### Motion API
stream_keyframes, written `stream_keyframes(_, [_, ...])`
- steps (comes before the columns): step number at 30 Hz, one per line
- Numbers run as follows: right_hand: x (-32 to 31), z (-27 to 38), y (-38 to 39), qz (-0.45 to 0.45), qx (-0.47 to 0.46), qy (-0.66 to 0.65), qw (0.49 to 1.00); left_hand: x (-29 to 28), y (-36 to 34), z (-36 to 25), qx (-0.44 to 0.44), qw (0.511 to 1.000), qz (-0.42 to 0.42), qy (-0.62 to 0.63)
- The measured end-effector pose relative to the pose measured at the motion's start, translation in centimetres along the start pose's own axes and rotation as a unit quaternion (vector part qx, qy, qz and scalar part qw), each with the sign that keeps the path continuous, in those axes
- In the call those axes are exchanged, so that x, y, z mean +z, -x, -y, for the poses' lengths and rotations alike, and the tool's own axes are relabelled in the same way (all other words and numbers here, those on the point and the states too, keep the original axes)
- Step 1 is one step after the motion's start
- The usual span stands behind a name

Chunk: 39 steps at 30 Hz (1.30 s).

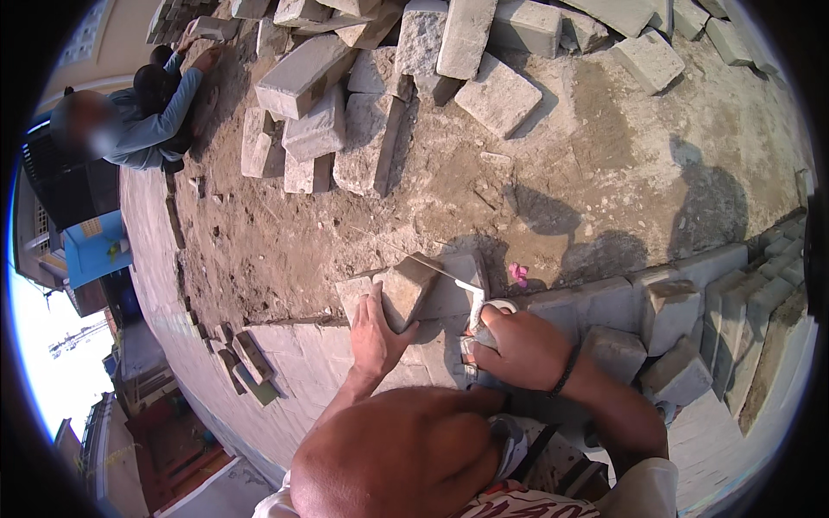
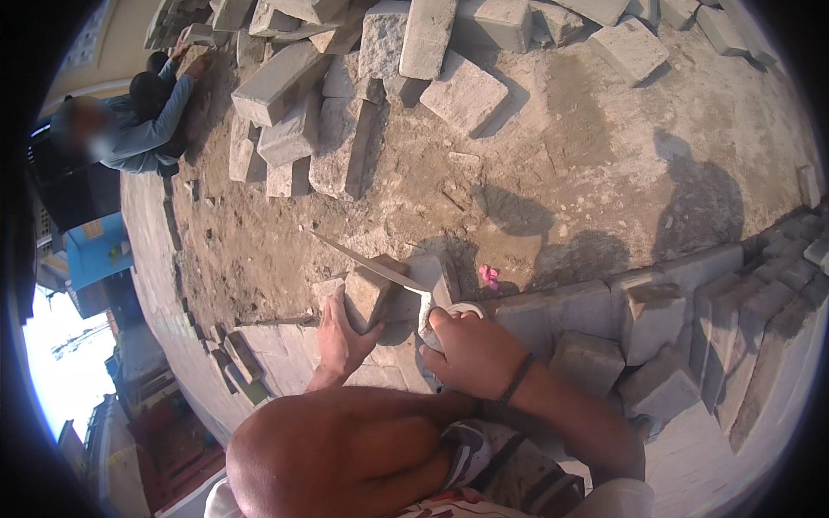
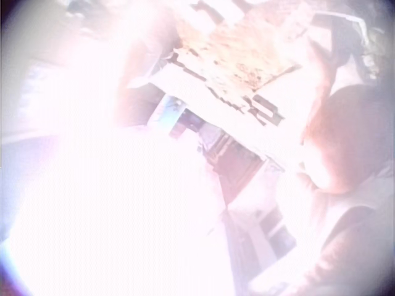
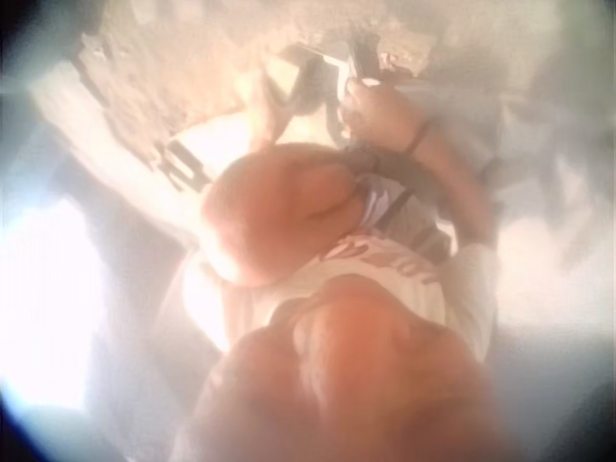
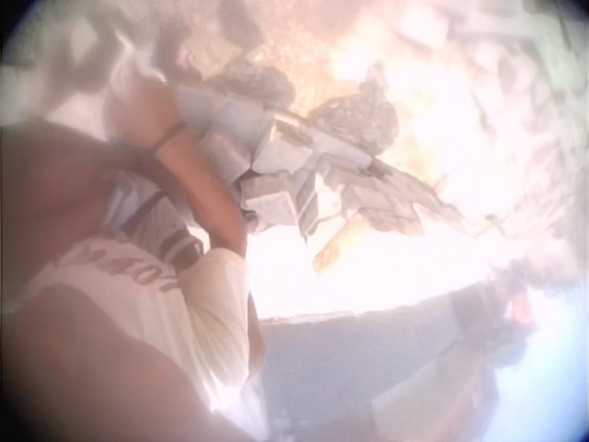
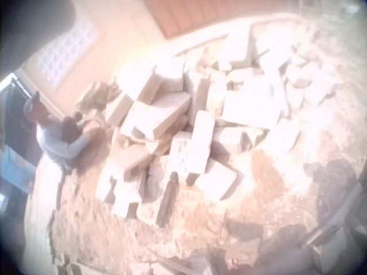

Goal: The person repeatedly picks up rectangular stone blocks from a pile and uses a trowel to chip and shape their edges. The person works one block at a time, rotating it to access different sides, and places the finished pieces onto a nearby stack.

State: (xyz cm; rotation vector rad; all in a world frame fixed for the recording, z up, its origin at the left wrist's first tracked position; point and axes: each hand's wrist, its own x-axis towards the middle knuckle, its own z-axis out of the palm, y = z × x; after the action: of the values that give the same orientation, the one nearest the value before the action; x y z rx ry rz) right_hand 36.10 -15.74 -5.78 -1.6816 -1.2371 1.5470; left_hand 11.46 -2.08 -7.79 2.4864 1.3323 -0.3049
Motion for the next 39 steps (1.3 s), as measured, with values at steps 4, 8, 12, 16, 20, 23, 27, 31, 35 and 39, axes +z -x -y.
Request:
stream_keyframes(4, [2.2, -2.8, -2.4, 0.055, 0.012, 0.003, 0.998, -0.1, -0.3, -0.4, -0.002, 1.0, 0.012, 0.004])
stream_keyframes(8, [0.0, -4.0, -5.3, 0.049, 0.079, -0.04, 0.995, 0.2, 0.0, 0.0, -0.006, 1.0, 0.009, 0.009])
stream_keyframes(12, [-1.7, -0.7, -2.4, -0.009, 0.021, -0.083, 0.996, -0.2, 0.8, -0.5, -0.002, 1.0, -0.016, 0.009])
stream_keyframes(16, [0.7, -0.5, -1.9, 0.06, -0.008, -0.012, 0.998, -0.6, 1.0, -1.0, 0.004, 1.0, -0.018, 0.014])
stream_keyframes(20, [1.0, -4.5, -5.2, 0.106, 0.11, -0.128, 0.98, 0.6, 1.3, -0.5, -0.018, 1.0, 0.006, -0.017])
stream_keyframes(23, [-0.1, -3.3, -3.8, 0.051, 0.061, -0.109, 0.991, 0.5, 1.3, -0.5, -0.03, 0.999, 0.02, -0.007])
stream_keyframes(27, [1.4, -1.6, -0.6, -0.032, -0.061, -0.047, 0.997, 0.6, 1.1, -0.6, -0.016, 1.0, 0.014, -0.004])
stream_keyframes(31, [3.3, -4.7, -2.9, 0.024, 0.021, -0.049, 0.998, 0.7, 0.9, -0.5, -0.003, 1.0, 0.007, -0.001])
stream_keyframes(35, [-0.7, -3.1, -3.7, 0.037, 0.109, -0.029, 0.993, 1.0, 1.7, 0.1, 0.004, 1.0, -0.014, -0.002])
stream_keyframes(39, [0.0, -1.1, -1.8, 0.061, 0.006, -0.008, 0.998, 1.1, 2.2, -0.3, -0.013, 0.999, -0.023, -0.034])
